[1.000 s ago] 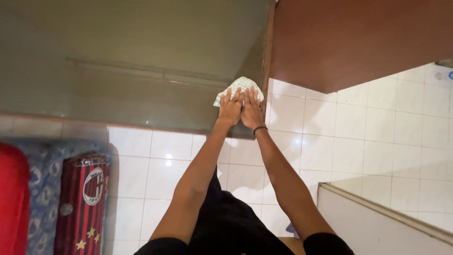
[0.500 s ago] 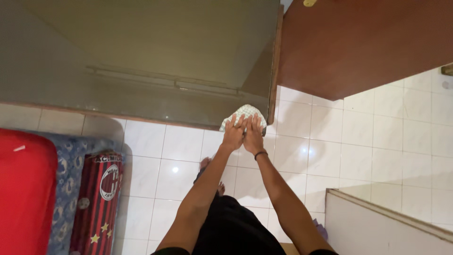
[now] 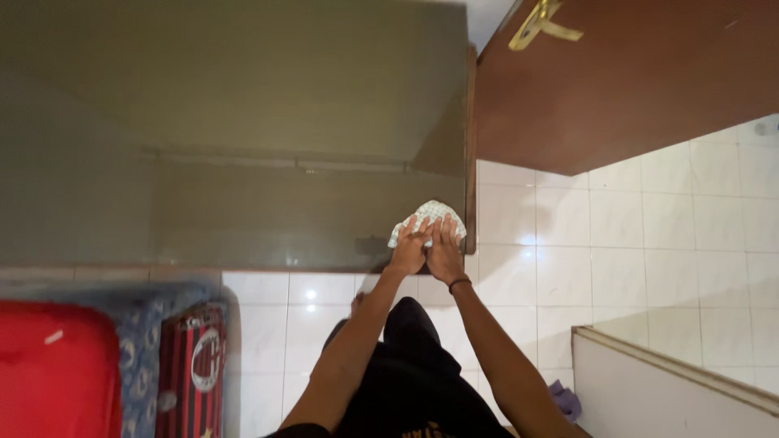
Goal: The person wipes the surface of a dark glass-topped table with a white cloth. They systematically clean the entire tabletop, moving from one side to the other and covering the edges and corners.
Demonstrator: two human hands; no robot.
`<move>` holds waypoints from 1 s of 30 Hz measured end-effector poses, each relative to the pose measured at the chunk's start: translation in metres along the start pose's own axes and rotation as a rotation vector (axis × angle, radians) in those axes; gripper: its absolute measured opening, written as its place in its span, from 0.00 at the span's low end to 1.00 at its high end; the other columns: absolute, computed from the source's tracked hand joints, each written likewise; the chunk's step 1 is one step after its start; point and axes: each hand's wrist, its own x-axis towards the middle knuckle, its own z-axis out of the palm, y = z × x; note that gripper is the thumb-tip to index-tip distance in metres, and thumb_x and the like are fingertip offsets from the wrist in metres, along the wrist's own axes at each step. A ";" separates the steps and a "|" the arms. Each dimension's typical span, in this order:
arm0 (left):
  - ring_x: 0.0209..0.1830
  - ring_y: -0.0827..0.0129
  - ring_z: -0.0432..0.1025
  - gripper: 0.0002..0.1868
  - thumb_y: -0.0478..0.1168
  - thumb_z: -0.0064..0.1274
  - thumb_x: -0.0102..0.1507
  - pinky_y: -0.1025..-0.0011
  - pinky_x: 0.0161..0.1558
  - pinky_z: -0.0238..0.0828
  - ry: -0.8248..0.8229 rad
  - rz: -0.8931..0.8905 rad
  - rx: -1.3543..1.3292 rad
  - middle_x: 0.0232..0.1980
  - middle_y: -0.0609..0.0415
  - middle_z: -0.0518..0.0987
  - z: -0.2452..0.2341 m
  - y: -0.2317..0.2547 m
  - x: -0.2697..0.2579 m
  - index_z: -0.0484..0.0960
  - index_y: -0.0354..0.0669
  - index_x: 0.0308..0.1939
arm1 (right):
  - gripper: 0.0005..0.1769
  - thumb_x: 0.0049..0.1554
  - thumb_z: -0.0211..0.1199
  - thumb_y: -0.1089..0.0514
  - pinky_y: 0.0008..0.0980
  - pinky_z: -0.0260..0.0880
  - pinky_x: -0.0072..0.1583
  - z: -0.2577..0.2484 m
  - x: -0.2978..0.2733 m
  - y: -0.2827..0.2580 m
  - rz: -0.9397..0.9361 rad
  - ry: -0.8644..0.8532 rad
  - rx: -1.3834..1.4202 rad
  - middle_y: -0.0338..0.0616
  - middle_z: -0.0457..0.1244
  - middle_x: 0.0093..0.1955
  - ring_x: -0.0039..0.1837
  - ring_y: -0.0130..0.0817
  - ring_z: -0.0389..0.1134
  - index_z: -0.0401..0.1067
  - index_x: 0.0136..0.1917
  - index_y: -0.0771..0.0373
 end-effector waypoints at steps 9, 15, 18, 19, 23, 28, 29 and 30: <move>0.83 0.43 0.45 0.40 0.29 0.53 0.58 0.36 0.75 0.40 0.045 0.024 -0.020 0.81 0.49 0.59 -0.035 -0.027 0.128 0.66 0.50 0.76 | 0.47 0.58 0.58 0.57 0.63 0.36 0.78 -0.039 0.133 0.014 -0.014 0.055 0.021 0.61 0.31 0.86 0.86 0.61 0.31 0.39 0.83 0.66; 0.82 0.43 0.44 0.39 0.30 0.55 0.58 0.36 0.74 0.39 0.038 -0.008 -0.003 0.80 0.50 0.59 -0.070 -0.067 0.263 0.67 0.52 0.74 | 0.47 0.58 0.61 0.55 0.63 0.36 0.78 -0.084 0.282 0.013 -0.028 0.054 0.096 0.64 0.32 0.85 0.84 0.63 0.32 0.41 0.82 0.67; 0.83 0.46 0.45 0.42 0.30 0.54 0.57 0.39 0.75 0.41 0.076 -0.039 0.055 0.81 0.53 0.60 -0.076 -0.091 0.328 0.65 0.54 0.76 | 0.46 0.56 0.61 0.57 0.60 0.38 0.79 -0.114 0.355 0.014 -0.110 0.115 0.031 0.63 0.35 0.85 0.85 0.62 0.34 0.44 0.81 0.66; 0.83 0.46 0.45 0.41 0.30 0.54 0.58 0.39 0.75 0.41 0.095 -0.050 0.054 0.81 0.53 0.60 -0.077 -0.093 0.342 0.65 0.54 0.76 | 0.46 0.55 0.60 0.59 0.59 0.39 0.80 -0.117 0.363 0.013 -0.140 0.123 -0.001 0.63 0.36 0.85 0.85 0.62 0.35 0.45 0.81 0.66; 0.83 0.47 0.47 0.38 0.33 0.52 0.61 0.40 0.76 0.43 0.203 -0.082 0.085 0.81 0.54 0.61 -0.094 -0.101 0.418 0.65 0.55 0.76 | 0.43 0.58 0.58 0.59 0.60 0.37 0.79 -0.147 0.438 0.012 -0.068 0.058 0.015 0.62 0.34 0.86 0.85 0.60 0.34 0.44 0.82 0.66; 0.82 0.46 0.47 0.36 0.35 0.51 0.63 0.40 0.75 0.43 0.249 -0.083 0.156 0.80 0.54 0.61 -0.118 -0.102 0.486 0.65 0.54 0.76 | 0.40 0.61 0.54 0.62 0.58 0.37 0.79 -0.178 0.510 0.015 -0.132 0.127 -0.027 0.60 0.34 0.87 0.86 0.57 0.33 0.45 0.83 0.66; 0.82 0.46 0.48 0.36 0.35 0.51 0.63 0.41 0.75 0.43 0.253 -0.082 0.164 0.80 0.54 0.61 -0.121 -0.104 0.498 0.65 0.53 0.77 | 0.40 0.60 0.53 0.62 0.58 0.37 0.79 -0.181 0.520 0.016 -0.121 0.121 -0.035 0.58 0.34 0.86 0.86 0.56 0.33 0.45 0.82 0.66; 0.82 0.46 0.48 0.35 0.34 0.50 0.64 0.41 0.75 0.43 0.256 -0.080 0.172 0.80 0.54 0.61 -0.124 -0.105 0.509 0.65 0.53 0.77 | 0.39 0.60 0.53 0.61 0.58 0.37 0.79 -0.185 0.529 0.018 -0.110 0.116 -0.043 0.57 0.34 0.86 0.86 0.54 0.34 0.45 0.82 0.65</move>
